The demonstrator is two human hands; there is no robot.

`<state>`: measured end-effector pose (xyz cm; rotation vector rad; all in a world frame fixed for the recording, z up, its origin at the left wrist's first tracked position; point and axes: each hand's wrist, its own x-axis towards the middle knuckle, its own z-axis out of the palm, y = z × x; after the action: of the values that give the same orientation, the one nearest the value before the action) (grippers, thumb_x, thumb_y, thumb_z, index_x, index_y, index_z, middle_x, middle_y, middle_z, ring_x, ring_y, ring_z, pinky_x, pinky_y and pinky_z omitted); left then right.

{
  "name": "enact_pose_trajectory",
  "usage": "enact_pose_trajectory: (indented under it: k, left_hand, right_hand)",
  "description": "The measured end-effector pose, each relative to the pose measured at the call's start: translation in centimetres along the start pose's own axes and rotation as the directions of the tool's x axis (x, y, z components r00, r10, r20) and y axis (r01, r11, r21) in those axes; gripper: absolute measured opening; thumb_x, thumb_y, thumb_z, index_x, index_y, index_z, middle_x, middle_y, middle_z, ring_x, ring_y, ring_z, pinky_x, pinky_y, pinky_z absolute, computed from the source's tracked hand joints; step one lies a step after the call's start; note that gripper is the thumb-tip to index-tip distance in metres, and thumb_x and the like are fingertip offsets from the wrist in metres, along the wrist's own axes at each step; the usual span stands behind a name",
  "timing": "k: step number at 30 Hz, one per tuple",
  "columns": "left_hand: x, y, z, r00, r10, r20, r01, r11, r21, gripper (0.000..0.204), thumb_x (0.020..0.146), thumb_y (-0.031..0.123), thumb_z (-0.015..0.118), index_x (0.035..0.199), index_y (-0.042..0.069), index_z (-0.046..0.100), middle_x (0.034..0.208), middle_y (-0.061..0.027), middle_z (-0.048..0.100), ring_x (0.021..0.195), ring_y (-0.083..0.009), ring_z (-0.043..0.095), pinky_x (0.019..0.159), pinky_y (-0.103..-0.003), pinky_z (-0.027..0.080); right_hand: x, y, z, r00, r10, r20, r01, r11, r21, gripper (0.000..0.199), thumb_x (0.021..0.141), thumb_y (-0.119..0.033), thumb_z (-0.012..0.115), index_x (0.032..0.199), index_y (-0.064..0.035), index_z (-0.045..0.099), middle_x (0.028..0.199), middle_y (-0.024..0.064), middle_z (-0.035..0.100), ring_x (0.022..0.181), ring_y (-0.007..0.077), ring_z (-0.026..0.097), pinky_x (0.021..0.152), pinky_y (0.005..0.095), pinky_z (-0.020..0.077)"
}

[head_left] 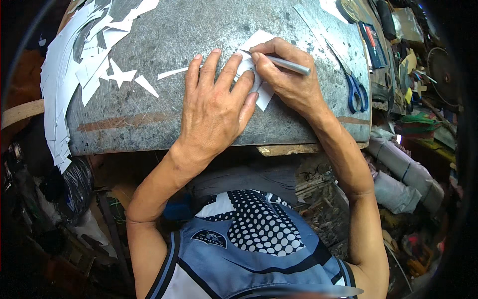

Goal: Marking and cutting out paper or synthetic material patterns for footwear manufacturing using a pen and a precision cutting tool.

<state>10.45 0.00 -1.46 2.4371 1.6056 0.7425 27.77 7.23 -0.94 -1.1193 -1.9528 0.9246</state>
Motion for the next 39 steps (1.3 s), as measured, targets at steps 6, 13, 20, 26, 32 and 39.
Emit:
enact_pose_trajectory:
  k: [6,13,20,26,32,39]
  left_hand:
    - [0.15,0.07,0.01,1.0,0.01,-0.014,-0.01,1.0,-0.006,0.033,0.084,0.024,0.072,0.111,0.006,0.067,0.131,-0.0152,0.057,0.127,-0.0379,0.047,0.111,-0.056,0.029]
    - [0.12,0.02,-0.2,1.0,0.001,0.008,-0.001,1.0,-0.006,0.035,0.085,0.024,0.072,0.115,0.006,0.066,0.135,-0.0137,0.056,0.13,-0.0375,0.046,0.113,-0.056,0.028]
    - [0.12,-0.06,-0.03,1.0,-0.001,0.006,0.001,1.0,-0.002,0.034,0.085,0.025,0.071,0.114,0.007,0.067,0.135,-0.0136,0.056,0.13,-0.0372,0.045,0.113,-0.056,0.028]
    - [0.11,0.05,-0.19,1.0,-0.007,0.01,0.007,1.0,0.001,0.034,0.085,0.025,0.071,0.114,0.008,0.067,0.135,-0.0136,0.056,0.131,-0.0374,0.045,0.113,-0.057,0.027]
    - [0.06,-0.03,-0.05,1.0,-0.007,0.005,0.007,1.0,0.001,0.033,0.086,0.025,0.071,0.114,0.008,0.067,0.134,-0.0139,0.056,0.132,-0.037,0.045,0.114,-0.057,0.026]
    - [0.0,-0.06,0.02,1.0,-0.005,0.007,0.005,1.0,0.003,0.035,0.086,0.025,0.071,0.116,0.008,0.067,0.134,-0.0141,0.056,0.131,-0.0372,0.045,0.114,-0.057,0.026]
  right_hand:
    - [0.01,-0.1,-0.6,0.993,0.06,0.107,-0.058,0.998,-0.021,0.02,0.094,-0.016,0.064,0.101,0.0018,0.068,0.085,0.006,0.068,0.076,0.0084,0.061,0.067,0.0244,0.0502]
    - [0.25,-0.14,-0.16,0.998,-0.043,0.041,0.045,0.997,-0.056,0.019,0.089,-0.018,0.062,0.086,-0.0004,0.066,0.074,0.0103,0.067,0.065,0.0208,0.067,0.06,0.0342,0.0536]
    - [0.07,-0.15,-0.45,0.996,0.023,0.089,-0.017,0.997,-0.076,0.018,0.09,-0.015,0.064,0.096,0.0021,0.068,0.082,0.009,0.069,0.072,0.0125,0.064,0.066,0.0278,0.0513]
    - [0.1,-0.12,-0.66,0.994,0.002,0.106,0.008,0.996,-0.092,0.017,0.089,-0.014,0.064,0.094,0.0022,0.068,0.082,0.0097,0.069,0.073,0.0135,0.065,0.066,0.028,0.052]
    - [0.01,-0.04,-0.59,0.994,0.01,0.105,0.005,0.991,-0.137,0.017,0.089,-0.013,0.064,0.094,0.0022,0.068,0.084,0.0106,0.07,0.077,0.0147,0.066,0.069,0.0291,0.0529]
    - [-0.23,0.43,-0.3,0.995,-0.099,0.024,0.101,0.989,-0.111,0.015,0.085,-0.016,0.064,0.085,-0.0016,0.066,0.072,0.0108,0.066,0.065,0.0234,0.065,0.062,0.037,0.0512]
